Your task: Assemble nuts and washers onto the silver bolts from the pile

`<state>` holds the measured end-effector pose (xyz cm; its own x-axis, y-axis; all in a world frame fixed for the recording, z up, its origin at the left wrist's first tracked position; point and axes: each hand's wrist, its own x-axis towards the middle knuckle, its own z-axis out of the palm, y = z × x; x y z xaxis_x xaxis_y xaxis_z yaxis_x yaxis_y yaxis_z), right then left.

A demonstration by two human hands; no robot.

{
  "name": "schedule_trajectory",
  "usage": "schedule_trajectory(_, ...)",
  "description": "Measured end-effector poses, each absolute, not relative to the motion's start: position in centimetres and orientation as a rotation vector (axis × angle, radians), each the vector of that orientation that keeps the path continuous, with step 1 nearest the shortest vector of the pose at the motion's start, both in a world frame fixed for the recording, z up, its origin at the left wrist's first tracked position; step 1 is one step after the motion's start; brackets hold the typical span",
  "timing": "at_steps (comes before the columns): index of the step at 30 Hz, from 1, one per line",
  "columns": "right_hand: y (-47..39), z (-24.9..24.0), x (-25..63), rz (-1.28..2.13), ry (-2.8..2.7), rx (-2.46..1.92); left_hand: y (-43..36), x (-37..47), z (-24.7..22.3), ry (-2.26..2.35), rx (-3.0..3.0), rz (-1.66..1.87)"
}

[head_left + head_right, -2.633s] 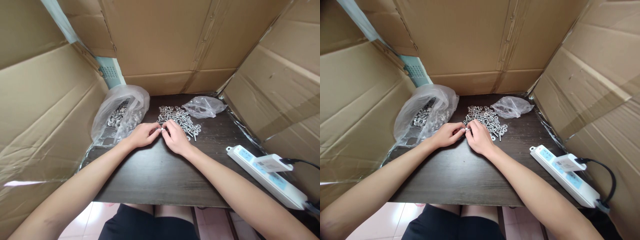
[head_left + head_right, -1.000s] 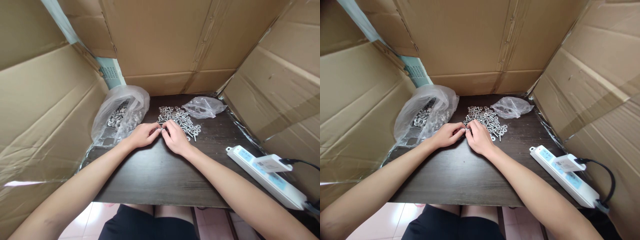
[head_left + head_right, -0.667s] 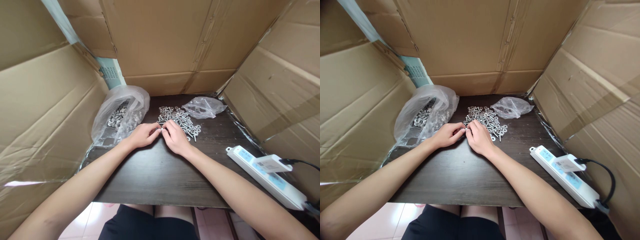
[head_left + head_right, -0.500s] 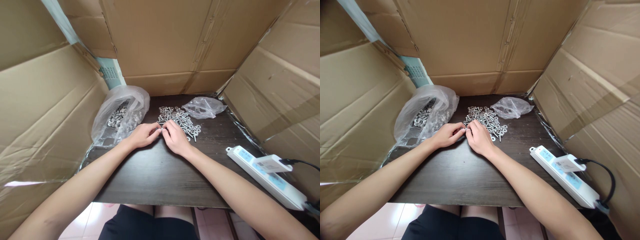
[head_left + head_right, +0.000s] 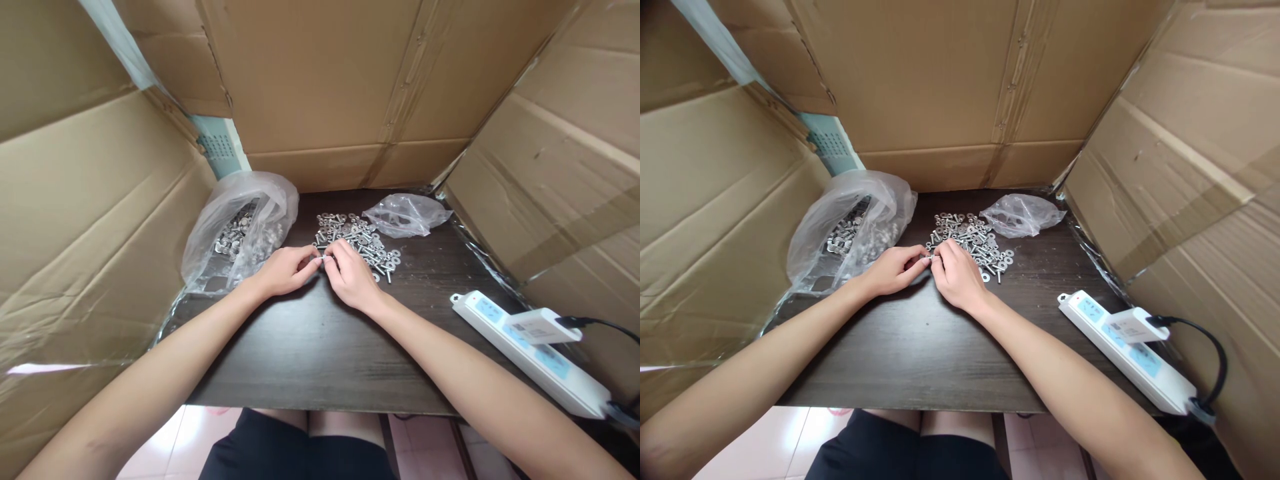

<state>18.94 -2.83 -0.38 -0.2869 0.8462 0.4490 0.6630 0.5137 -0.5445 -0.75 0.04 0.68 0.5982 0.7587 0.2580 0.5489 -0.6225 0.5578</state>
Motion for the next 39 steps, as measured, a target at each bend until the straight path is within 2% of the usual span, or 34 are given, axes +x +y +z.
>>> schedule_trajectory(39,-2.90,-0.31,18.97,0.342,-2.045,-1.218,0.21,-0.78,0.31,1.039,2.458,0.708)
